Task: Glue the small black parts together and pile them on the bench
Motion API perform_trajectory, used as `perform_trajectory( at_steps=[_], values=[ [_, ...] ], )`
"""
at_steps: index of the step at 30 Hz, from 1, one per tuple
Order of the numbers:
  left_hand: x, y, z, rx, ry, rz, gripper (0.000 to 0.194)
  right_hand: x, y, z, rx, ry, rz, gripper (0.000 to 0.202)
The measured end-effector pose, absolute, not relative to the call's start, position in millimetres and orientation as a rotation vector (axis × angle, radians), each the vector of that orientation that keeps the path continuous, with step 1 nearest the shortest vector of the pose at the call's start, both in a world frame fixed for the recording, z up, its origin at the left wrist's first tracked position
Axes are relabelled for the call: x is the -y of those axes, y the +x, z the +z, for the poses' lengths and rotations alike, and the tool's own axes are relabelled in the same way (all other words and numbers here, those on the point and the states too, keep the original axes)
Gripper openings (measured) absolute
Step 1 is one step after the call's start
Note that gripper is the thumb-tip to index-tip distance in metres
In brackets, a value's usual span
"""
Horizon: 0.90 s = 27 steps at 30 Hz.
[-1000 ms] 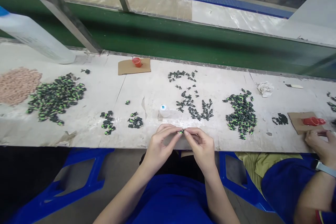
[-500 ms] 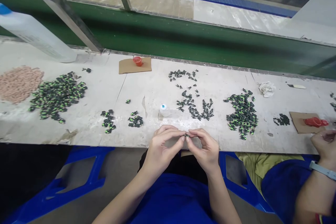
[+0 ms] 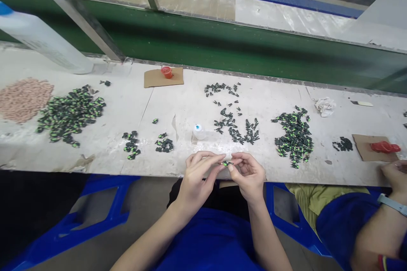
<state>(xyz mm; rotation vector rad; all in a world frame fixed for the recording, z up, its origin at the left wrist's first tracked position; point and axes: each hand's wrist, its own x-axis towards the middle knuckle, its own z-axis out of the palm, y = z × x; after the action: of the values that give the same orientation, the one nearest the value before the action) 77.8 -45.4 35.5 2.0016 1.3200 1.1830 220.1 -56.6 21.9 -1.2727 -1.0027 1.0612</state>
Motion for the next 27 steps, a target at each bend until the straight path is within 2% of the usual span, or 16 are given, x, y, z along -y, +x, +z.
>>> perform_trajectory(
  at_steps=[14, 17, 21, 24, 27],
  values=[
    [38, 72, 31, -1.182, 2.066, 1.139, 0.017, 51, 232, 19, 1.053, -1.312, 1.111, 0.019],
    [32, 56, 24, -1.188, 2.014, 1.089, 0.015, 50, 259, 8, 1.061, -1.516, 0.855, 0.019],
    [19, 16, 13, -1.579, 2.021, 1.107, 0.015, 48, 299, 1, 1.066, -1.897, 0.226, 0.027],
    [8, -12, 4, -1.837, 2.033, 1.156, 0.016, 42, 300, 6, 1.077, -1.946, -0.187, 0.03],
    [-2, -28, -3, -1.864, 2.119, 1.071, 0.021, 30, 269, 12, 1.253, -1.8, -0.152, 0.034]
  ],
)
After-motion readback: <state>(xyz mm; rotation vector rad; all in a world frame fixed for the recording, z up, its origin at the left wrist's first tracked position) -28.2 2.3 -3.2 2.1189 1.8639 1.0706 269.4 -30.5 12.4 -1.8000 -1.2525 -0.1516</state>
